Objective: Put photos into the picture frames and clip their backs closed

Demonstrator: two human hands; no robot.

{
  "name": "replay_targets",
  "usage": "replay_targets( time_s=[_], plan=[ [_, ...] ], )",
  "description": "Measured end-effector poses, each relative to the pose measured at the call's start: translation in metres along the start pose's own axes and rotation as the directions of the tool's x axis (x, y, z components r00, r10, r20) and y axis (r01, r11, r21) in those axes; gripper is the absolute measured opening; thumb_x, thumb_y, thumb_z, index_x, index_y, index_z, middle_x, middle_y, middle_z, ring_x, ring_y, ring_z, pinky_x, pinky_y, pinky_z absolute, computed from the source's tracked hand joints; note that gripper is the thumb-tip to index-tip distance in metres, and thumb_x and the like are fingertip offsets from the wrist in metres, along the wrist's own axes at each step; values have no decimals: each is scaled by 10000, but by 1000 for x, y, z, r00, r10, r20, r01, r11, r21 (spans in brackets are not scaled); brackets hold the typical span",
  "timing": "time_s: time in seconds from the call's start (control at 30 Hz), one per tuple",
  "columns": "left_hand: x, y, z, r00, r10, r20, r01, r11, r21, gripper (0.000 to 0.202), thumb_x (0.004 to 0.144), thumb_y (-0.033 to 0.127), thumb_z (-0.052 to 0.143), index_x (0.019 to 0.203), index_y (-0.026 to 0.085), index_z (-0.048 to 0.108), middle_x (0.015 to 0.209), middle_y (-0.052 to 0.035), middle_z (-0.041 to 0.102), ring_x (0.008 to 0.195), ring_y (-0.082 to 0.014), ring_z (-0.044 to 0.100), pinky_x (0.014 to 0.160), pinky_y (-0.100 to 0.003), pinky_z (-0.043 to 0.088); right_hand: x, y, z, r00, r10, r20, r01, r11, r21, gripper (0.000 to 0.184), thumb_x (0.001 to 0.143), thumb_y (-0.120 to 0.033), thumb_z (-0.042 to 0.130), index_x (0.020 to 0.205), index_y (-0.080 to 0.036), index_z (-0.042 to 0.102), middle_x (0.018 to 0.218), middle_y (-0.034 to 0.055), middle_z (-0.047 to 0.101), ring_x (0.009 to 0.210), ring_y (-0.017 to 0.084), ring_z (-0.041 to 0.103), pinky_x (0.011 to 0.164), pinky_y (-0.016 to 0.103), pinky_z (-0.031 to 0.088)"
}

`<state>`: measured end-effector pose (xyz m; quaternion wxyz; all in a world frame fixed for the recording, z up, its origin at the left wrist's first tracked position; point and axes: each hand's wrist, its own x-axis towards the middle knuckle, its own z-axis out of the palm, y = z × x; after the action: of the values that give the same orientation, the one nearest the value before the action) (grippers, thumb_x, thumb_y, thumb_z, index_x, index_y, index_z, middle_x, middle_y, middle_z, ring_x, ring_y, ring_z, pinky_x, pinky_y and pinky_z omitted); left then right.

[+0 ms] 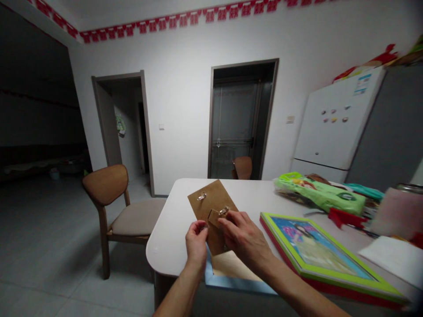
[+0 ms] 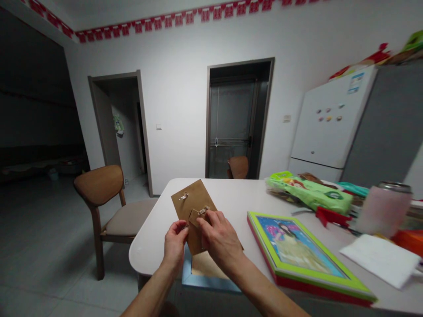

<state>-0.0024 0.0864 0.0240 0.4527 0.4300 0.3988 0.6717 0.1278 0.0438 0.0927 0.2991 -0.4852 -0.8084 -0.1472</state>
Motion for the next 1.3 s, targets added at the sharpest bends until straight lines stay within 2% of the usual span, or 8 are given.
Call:
replay_targets(
  time_s=[0.13,0.33,0.5,0.63,0.73,0.87,1.1,1.3],
  plan=[
    [10,14,-35,997,-44,-59,47,998,45,194,658,222,529,844,171,512,755,12,598,694,-129,574,651,-231,452,-5,19,4,982,187,34,-190,976,109,343,722,-259,459,1046,-177,537,1041,91,541,972,204,466,857,329,368],
    [16,12,-112,982,-136,-134,168,948,271,164,590,171,575,750,157,540,632,14,602,546,-132,568,546,-246,446,-47,68,42,842,450,296,-451,890,-70,444,711,-276,428,1097,-68,500,979,177,584,901,242,545,781,332,388],
    [19,6,-130,991,-73,-110,119,856,504,181,569,62,538,716,162,572,687,-2,628,680,-158,589,643,-246,434,-59,81,58,789,498,359,-500,861,-96,486,665,-215,431,1121,-48,467,974,193,597,915,252,555,759,326,394],
    [18,18,-127,998,25,-53,16,760,650,220,565,41,526,723,187,571,731,-8,623,810,-197,567,780,-303,387,-52,82,51,700,625,346,-676,736,36,532,642,-209,424,1141,-24,434,937,185,612,851,239,580,731,322,413],
    [8,27,-111,993,112,26,-98,706,702,269,584,50,498,805,190,562,884,-33,600,987,-240,481,906,-362,287,-47,77,36,600,666,442,-800,484,355,593,658,-225,385,1222,-53,328,810,115,641,693,188,609,611,280,447],
    [-24,29,-55,967,144,210,-250,692,677,311,655,143,500,965,142,527,1027,-94,553,1028,-247,455,920,-367,298,-38,55,10,617,590,520,-748,236,620,690,673,-226,354,1315,-116,126,711,53,639,552,153,597,510,255,450],
    [-67,48,34,776,299,556,-599,627,499,443,626,133,532,1063,182,474,1056,-64,539,998,-206,475,884,-316,377,-28,36,-7,700,535,474,-668,254,700,719,675,-317,470,1306,-126,183,633,23,601,561,158,589,526,258,450],
    [-41,68,-10,867,384,318,-496,601,627,313,732,123,370,1032,157,452,849,-64,555,761,-181,544,720,-319,433,-42,65,13,682,581,443,-728,488,481,643,654,-248,463,1257,-86,305,618,19,594,563,162,586,517,246,426]
  ],
)
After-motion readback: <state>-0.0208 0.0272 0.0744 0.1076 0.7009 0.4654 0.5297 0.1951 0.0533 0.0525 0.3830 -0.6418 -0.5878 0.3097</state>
